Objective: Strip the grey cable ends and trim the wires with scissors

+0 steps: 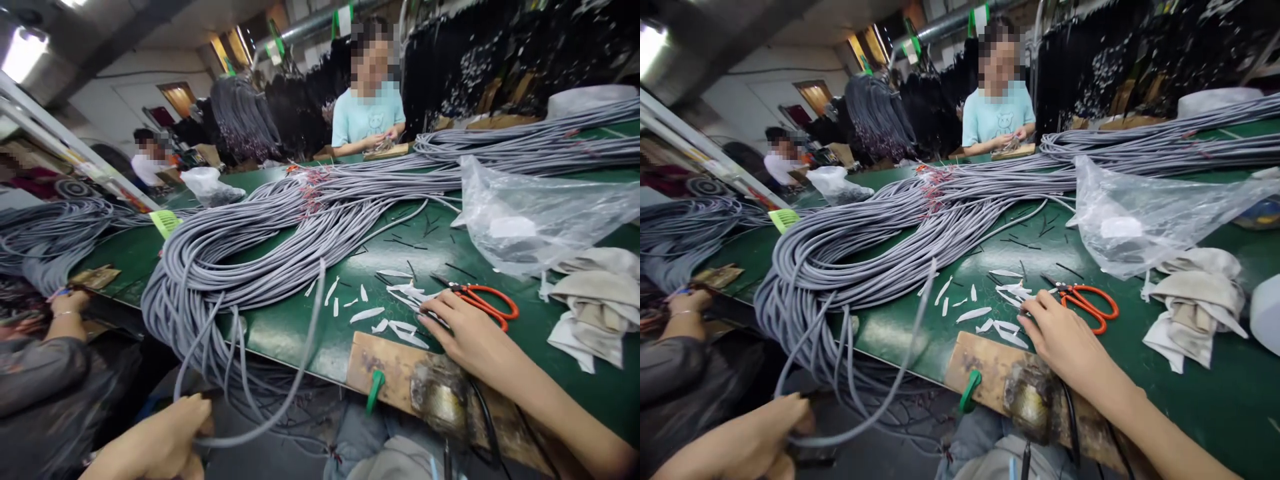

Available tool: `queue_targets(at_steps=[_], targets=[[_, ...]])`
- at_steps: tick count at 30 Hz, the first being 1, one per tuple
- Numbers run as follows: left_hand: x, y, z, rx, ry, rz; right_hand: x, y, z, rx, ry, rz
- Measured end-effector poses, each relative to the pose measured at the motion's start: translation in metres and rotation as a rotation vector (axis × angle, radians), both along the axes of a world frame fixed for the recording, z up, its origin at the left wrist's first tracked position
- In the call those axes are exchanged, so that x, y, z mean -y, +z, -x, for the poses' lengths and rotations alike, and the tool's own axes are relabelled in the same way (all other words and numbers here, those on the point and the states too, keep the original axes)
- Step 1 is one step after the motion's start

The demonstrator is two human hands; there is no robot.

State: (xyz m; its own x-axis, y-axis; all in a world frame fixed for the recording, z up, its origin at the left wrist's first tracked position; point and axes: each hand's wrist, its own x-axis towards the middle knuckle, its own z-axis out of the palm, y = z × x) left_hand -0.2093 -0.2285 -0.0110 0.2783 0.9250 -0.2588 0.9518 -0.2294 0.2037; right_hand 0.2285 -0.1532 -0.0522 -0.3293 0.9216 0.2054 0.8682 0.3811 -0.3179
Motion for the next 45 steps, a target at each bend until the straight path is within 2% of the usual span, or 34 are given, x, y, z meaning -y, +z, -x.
queue_targets(at_steps=[1, 2, 4, 7, 10, 12, 15, 18, 21, 24, 27, 29, 33, 35, 37, 38, 39, 40, 42, 43, 44, 45], targets=[[-0.011, 0.004, -0.017, -0.021, -0.050, 0.184, -0.001, -0.002, 0.002, -0.006, 0.014, 0.019], [-0.026, 0.010, -0.037, -0.013, -0.102, 0.270, -0.002, -0.003, 0.003, -0.014, 0.023, 0.032], [-0.058, 0.020, -0.084, 0.029, -0.153, 0.169, -0.004, -0.003, 0.004, -0.043, 0.027, 0.045], [-0.092, 0.025, -0.159, 0.025, -0.208, -0.112, -0.006, 0.000, 0.003, -0.069, 0.028, 0.075], [-0.100, 0.014, -0.218, 0.089, -0.356, -0.130, -0.008, 0.008, -0.002, -0.050, -0.028, 0.090], [-0.101, 0.002, -0.243, 0.094, -0.359, -0.180, -0.009, 0.013, -0.006, -0.045, -0.099, 0.066], [-0.108, -0.013, -0.267, 0.112, -0.333, -0.221, -0.009, 0.019, -0.009, -0.013, -0.204, 0.074], [-0.115, -0.016, -0.280, 0.169, -0.387, -0.218, -0.008, 0.021, -0.010, -0.049, -0.249, 0.128], [-0.116, -0.006, -0.280, 0.397, -0.416, -0.180, -0.011, 0.020, -0.008, -0.315, -0.217, 0.177], [-0.114, 0.002, -0.271, 0.708, -0.358, 0.026, -0.017, 0.019, -0.006, -0.715, -0.239, 0.204], [-0.114, 0.001, -0.261, 0.865, -0.286, 0.248, -0.019, 0.019, -0.002, -1.092, -0.267, 0.242], [-0.114, -0.003, -0.259, 0.919, -0.243, 0.345, -0.018, 0.018, 0.001, -1.216, -0.270, 0.296], [-0.108, -0.014, -0.264, 1.032, -0.105, 0.529, -0.017, 0.017, 0.006, -1.157, -0.224, 0.386], [-0.102, -0.019, -0.266, 1.094, -0.042, 0.520, -0.018, 0.016, 0.006, -1.116, -0.273, 0.294], [-0.097, -0.025, -0.268, 1.157, 0.000, 0.454, -0.019, 0.016, 0.005, -1.129, -0.411, 0.127], [-0.095, -0.027, -0.268, 1.189, 0.016, 0.429, -0.020, 0.017, 0.004, -1.143, -0.465, 0.090], [-0.093, -0.029, -0.268, 1.222, 0.030, 0.419, -0.020, 0.019, 0.003, -1.143, -0.471, 0.130], [-0.092, -0.030, -0.269, 1.252, 0.042, 0.416, -0.020, 0.020, 0.003, -1.114, -0.422, 0.238], [-0.092, -0.031, -0.270, 1.284, 0.062, 0.433, -0.019, 0.022, 0.002, -0.969, -0.259, 0.466], [-0.093, -0.031, -0.271, 1.273, 0.073, 0.458, -0.019, 0.022, 0.001, -0.886, -0.205, 0.511], [-0.096, -0.030, -0.271, 1.249, 0.088, 0.493, -0.019, 0.022, 0.000, -0.813, -0.200, 0.483], [-0.098, -0.029, -0.270, 1.218, 0.104, 0.535, -0.019, 0.021, -0.002, -0.749, -0.251, 0.380]])
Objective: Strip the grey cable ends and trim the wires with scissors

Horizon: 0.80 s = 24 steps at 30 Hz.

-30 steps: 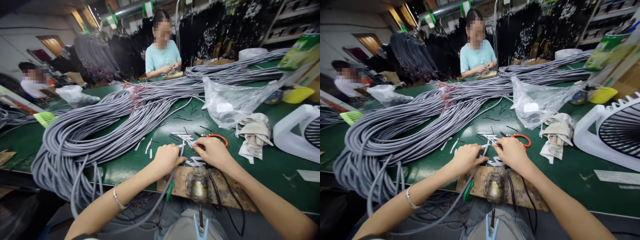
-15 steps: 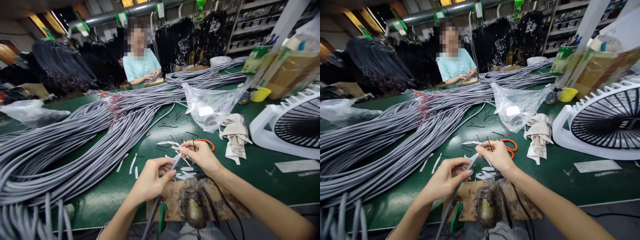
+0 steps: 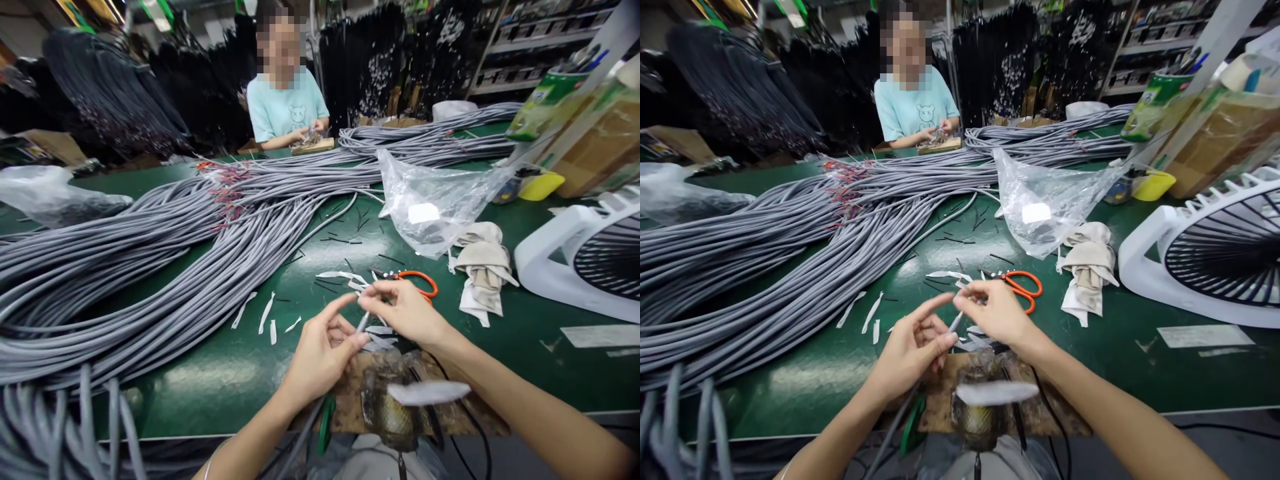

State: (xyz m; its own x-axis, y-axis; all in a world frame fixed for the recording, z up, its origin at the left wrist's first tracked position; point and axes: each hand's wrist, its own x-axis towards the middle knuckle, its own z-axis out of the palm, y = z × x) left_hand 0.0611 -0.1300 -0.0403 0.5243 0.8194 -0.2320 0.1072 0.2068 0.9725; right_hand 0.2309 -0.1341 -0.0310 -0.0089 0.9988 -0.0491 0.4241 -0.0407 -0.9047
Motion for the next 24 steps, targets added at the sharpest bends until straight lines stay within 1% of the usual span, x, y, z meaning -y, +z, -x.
queue_targets(at_steps=[2, 3, 4, 5, 6, 8, 9, 10, 13, 15, 17, 20, 22, 24], targets=[[-0.006, 0.004, 0.004, -0.034, -0.028, 0.060, -0.001, -0.001, -0.005, 0.187, -0.245, -0.193], [-0.009, 0.006, 0.006, -0.028, -0.028, 0.068, -0.001, -0.001, -0.007, 0.254, -0.338, -0.264], [-0.010, 0.008, 0.010, -0.007, -0.010, 0.061, 0.000, 0.000, -0.009, 0.282, -0.362, -0.293], [-0.010, 0.011, 0.013, 0.019, 0.025, 0.037, 0.000, 0.001, -0.008, 0.260, -0.305, -0.271], [-0.008, 0.012, 0.015, 0.036, 0.065, 0.004, 0.002, 0.002, -0.007, 0.190, -0.186, -0.209], [0.003, 0.014, 0.016, 0.028, 0.142, -0.084, 0.006, 0.005, 0.000, -0.021, 0.056, -0.077], [0.011, 0.013, 0.013, 0.002, 0.182, -0.140, 0.008, 0.006, 0.005, -0.118, 0.117, -0.040], [0.020, 0.011, 0.010, -0.043, 0.226, -0.208, 0.011, 0.007, 0.009, -0.202, 0.128, -0.027], [0.043, 0.004, -0.006, -0.262, 0.399, -0.489, 0.017, 0.008, 0.017, -0.375, 0.071, -0.018], [0.050, 0.001, -0.013, -0.400, 0.465, -0.679, 0.018, 0.009, 0.017, -0.440, 0.056, -0.011], [0.047, 0.002, -0.014, -0.466, 0.432, -0.812, 0.017, 0.009, 0.016, -0.487, 0.034, -0.026], [0.032, 0.006, -0.007, -0.476, 0.299, -0.920, 0.016, 0.008, 0.015, -0.490, -0.004, -0.073], [0.023, 0.008, -0.005, -0.457, 0.248, -0.947, 0.015, 0.007, 0.015, -0.445, -0.036, -0.107], [0.020, 0.006, -0.005, -0.422, 0.258, -0.911, 0.015, 0.006, 0.016, -0.396, -0.052, -0.129]])
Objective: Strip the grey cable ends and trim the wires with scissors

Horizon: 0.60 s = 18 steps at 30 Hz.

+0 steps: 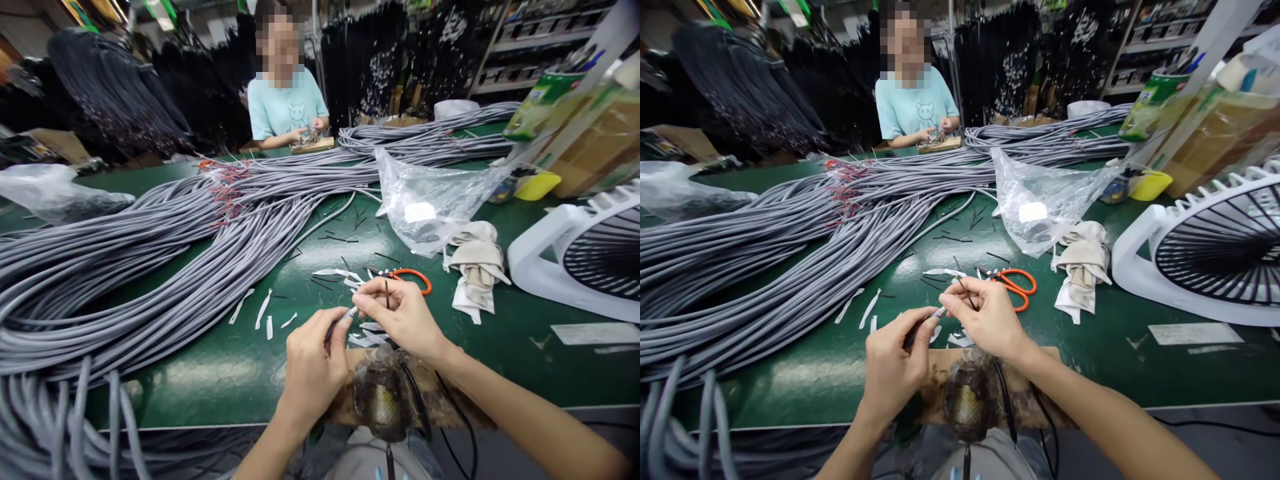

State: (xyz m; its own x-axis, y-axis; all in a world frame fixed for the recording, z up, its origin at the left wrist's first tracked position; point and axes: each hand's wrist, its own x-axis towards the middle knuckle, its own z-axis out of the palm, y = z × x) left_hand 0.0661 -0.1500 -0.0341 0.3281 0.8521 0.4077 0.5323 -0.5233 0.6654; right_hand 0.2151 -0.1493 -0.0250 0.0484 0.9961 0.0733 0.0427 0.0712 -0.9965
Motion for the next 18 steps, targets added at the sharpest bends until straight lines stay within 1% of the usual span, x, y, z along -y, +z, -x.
queue_targets(at_steps=[3, 6, 8, 10, 12, 13, 15, 16, 18], targets=[[0.003, -0.007, -0.004, 0.149, 0.023, 0.114, 0.001, 0.000, 0.001, 0.046, 0.016, -0.003], [0.006, -0.012, -0.007, 0.311, -0.010, 0.225, 0.002, 0.001, 0.002, 0.088, 0.034, 0.013], [0.006, -0.012, -0.007, 0.385, -0.015, 0.261, 0.004, 0.003, 0.002, 0.149, 0.015, -0.002], [0.006, -0.011, -0.007, 0.441, 0.019, 0.279, 0.007, 0.003, 0.001, 0.295, -0.049, -0.066], [0.005, -0.011, -0.006, 0.488, 0.074, 0.287, 0.010, 0.003, 0.001, 0.501, -0.112, -0.186], [0.004, -0.011, -0.006, 0.504, 0.096, 0.289, 0.011, 0.002, 0.002, 0.595, -0.120, -0.248], [0.004, -0.012, -0.005, 0.514, 0.130, 0.281, 0.013, -0.001, 0.003, 0.724, -0.081, -0.327], [0.004, -0.013, -0.004, 0.510, 0.141, 0.270, 0.014, -0.003, 0.003, 0.764, -0.046, -0.337], [0.004, -0.013, -0.003, 0.492, 0.153, 0.244, 0.014, -0.005, 0.004, 0.814, 0.012, -0.310]])
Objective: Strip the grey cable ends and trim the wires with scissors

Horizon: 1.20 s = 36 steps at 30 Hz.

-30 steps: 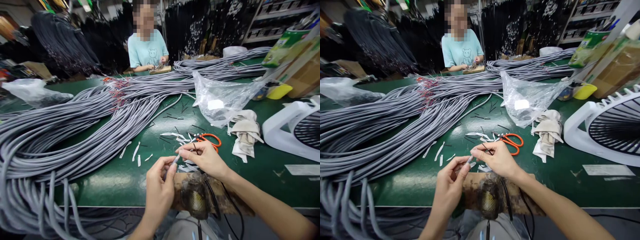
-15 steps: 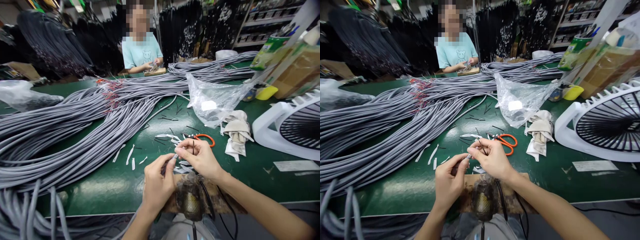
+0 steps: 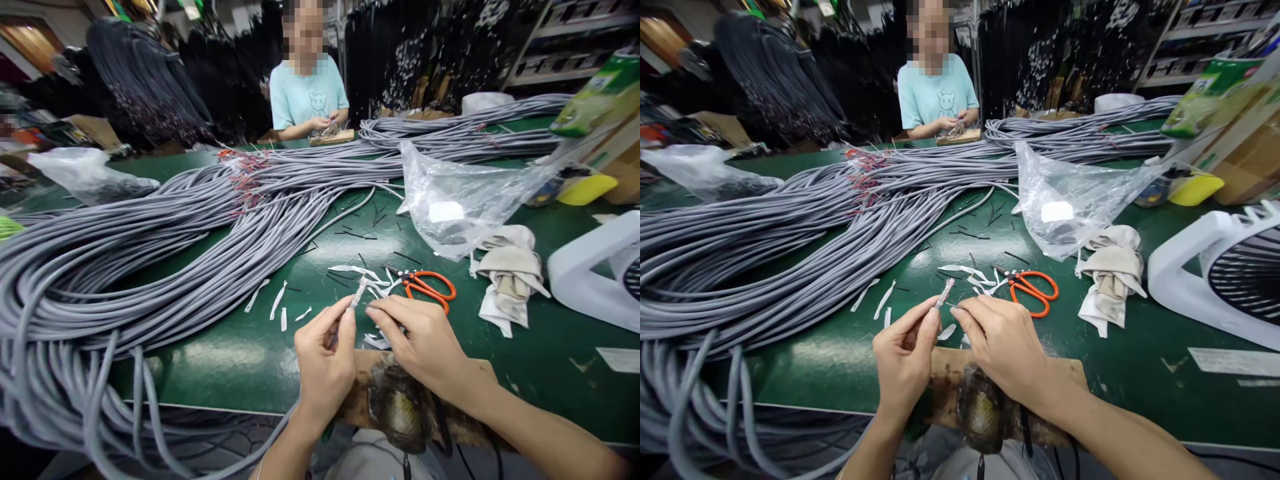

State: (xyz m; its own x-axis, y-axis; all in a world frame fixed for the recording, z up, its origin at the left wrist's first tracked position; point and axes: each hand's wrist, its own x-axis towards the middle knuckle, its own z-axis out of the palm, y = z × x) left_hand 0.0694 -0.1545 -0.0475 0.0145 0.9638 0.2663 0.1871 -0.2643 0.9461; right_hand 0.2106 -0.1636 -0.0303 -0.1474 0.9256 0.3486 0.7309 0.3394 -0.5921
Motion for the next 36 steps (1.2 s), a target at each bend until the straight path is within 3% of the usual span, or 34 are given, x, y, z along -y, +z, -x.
queue_targets(at_steps=[6, 14, 18, 20, 25, 27, 29, 33, 36], targets=[[0.002, 0.000, 0.001, -0.039, 0.001, -0.046, 0.000, 0.001, 0.001, 0.011, 0.015, 0.075], [0.003, 0.000, 0.002, -0.047, -0.046, -0.026, -0.003, 0.001, 0.001, -0.137, 0.067, 0.190], [0.003, 0.000, 0.002, -0.161, -0.027, -0.112, -0.003, 0.003, 0.002, -0.165, 0.082, 0.242], [0.003, 0.000, 0.002, -0.237, -0.024, -0.168, -0.001, 0.001, 0.003, -0.132, 0.055, 0.150], [0.003, 0.000, 0.000, -0.245, -0.059, -0.161, 0.005, -0.007, 0.005, 0.110, -0.016, -0.389], [0.004, 0.001, -0.001, -0.210, -0.058, -0.141, 0.004, -0.009, 0.004, 0.172, -0.024, -0.500], [0.005, 0.001, -0.002, -0.213, -0.037, -0.154, 0.002, -0.010, 0.005, 0.154, -0.016, -0.502], [0.007, -0.001, 0.001, -0.335, 0.022, -0.335, -0.002, -0.008, 0.010, -0.034, -0.040, -0.324], [0.002, -0.002, 0.003, -0.367, 0.059, -0.346, 0.005, -0.009, 0.014, 0.001, -0.015, -0.396]])
